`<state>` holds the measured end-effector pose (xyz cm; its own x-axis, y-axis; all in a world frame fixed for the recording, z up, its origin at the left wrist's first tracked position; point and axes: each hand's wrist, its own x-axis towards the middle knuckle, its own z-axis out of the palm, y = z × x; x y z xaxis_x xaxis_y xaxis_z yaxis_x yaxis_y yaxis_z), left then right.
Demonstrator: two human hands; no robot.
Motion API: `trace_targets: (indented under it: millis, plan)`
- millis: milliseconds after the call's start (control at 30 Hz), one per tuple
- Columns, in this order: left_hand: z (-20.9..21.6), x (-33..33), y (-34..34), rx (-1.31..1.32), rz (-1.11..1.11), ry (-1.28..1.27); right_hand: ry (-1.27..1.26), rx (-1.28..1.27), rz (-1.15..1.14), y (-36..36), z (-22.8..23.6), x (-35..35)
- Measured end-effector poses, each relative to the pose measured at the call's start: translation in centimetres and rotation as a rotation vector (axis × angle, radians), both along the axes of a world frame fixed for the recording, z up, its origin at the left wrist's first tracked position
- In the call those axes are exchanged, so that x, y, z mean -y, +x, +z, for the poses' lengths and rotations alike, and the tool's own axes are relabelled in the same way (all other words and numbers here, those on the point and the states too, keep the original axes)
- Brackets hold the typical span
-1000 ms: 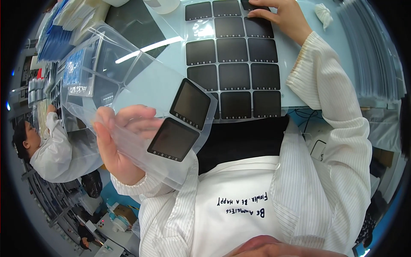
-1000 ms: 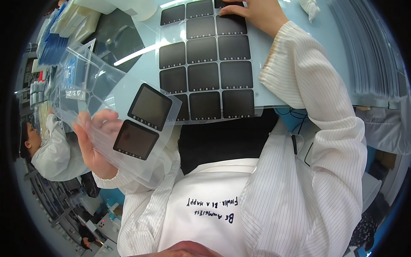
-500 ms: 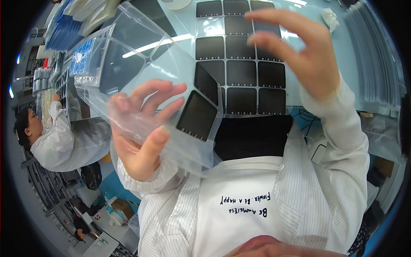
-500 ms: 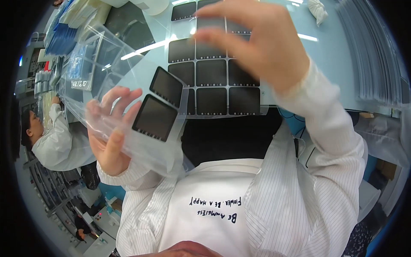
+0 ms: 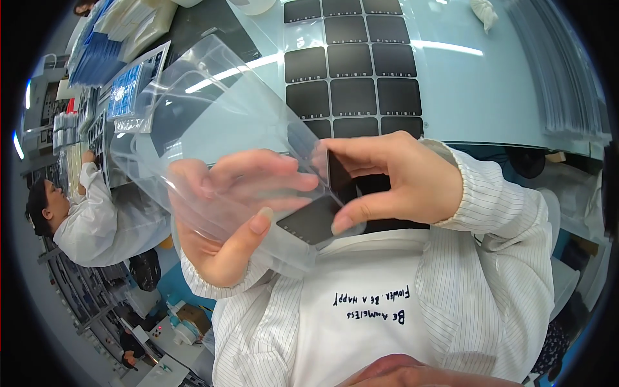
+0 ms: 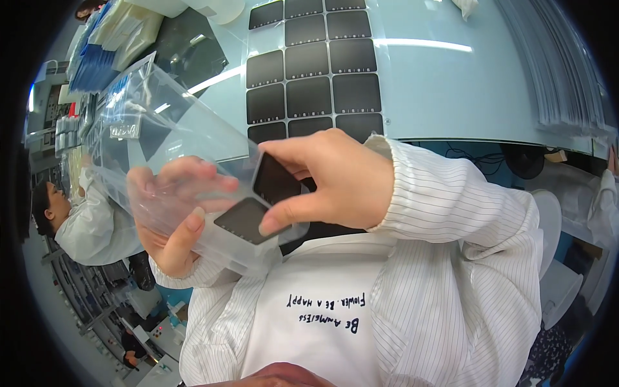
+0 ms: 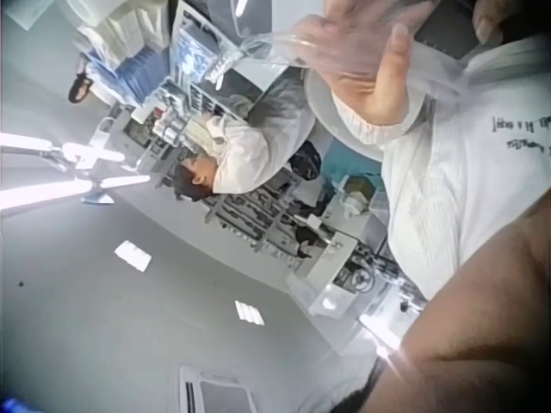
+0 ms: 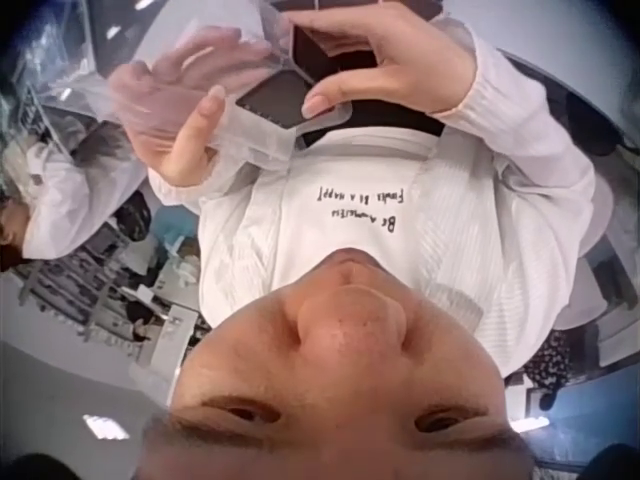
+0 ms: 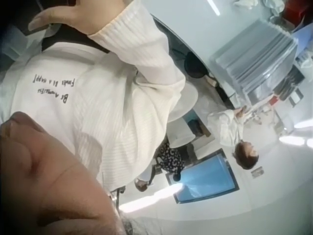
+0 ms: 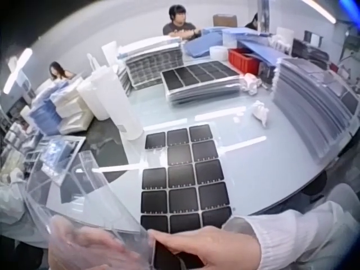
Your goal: Cleaning and inspecting glass panels with a grid pattern at a factory workstation.
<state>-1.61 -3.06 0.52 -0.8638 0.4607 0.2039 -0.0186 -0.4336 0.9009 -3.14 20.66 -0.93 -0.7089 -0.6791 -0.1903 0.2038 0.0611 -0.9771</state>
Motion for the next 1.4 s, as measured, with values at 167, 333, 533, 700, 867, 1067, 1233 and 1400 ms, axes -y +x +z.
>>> trace_targets:
  millis: [167, 333, 533, 700, 867, 1067, 1233, 1400]
  plan:
    - [0.6, 0.7, 0.2, 0.004, 0.001, -0.072, -0.053, 0.079, 0.059, -0.3, -0.4, 0.7]
    - [-0.2, 2.5, 0.5, -0.102, -0.064, -0.219, -0.194, -0.018, 0.173, 0.3, -1.0, 1.5]
    - [0.3, 5.9, 0.4, 0.034, -0.089, -0.351, -0.283, -0.033, 0.254, 0.7, -1.3, 1.8]
    - [-2.5, 13.2, -2.4, -0.069, 0.161, -0.257, -0.255, -0.016, 0.132, -1.3, -2.0, -0.9]
    - [-2.1, 14.6, -1.2, -0.058, 0.548, -0.424, 0.444, -1.039, -0.298, -6.7, -1.9, -3.4]
    - [-1.5, 7.7, -2.3, -0.114, 0.576, -0.24, 0.488, -1.083, -0.356, -11.2, -0.7, 1.6]
    - [-1.7, 7.2, -1.5, -0.082, 0.58, -0.239, 0.623, -1.132, -0.343, -14.1, -3.8, 3.7]
    - [-2.0, 7.9, -0.9, 0.007, 0.643, -0.279, 0.252, -1.664, -0.383, -15.1, -5.5, 2.7]
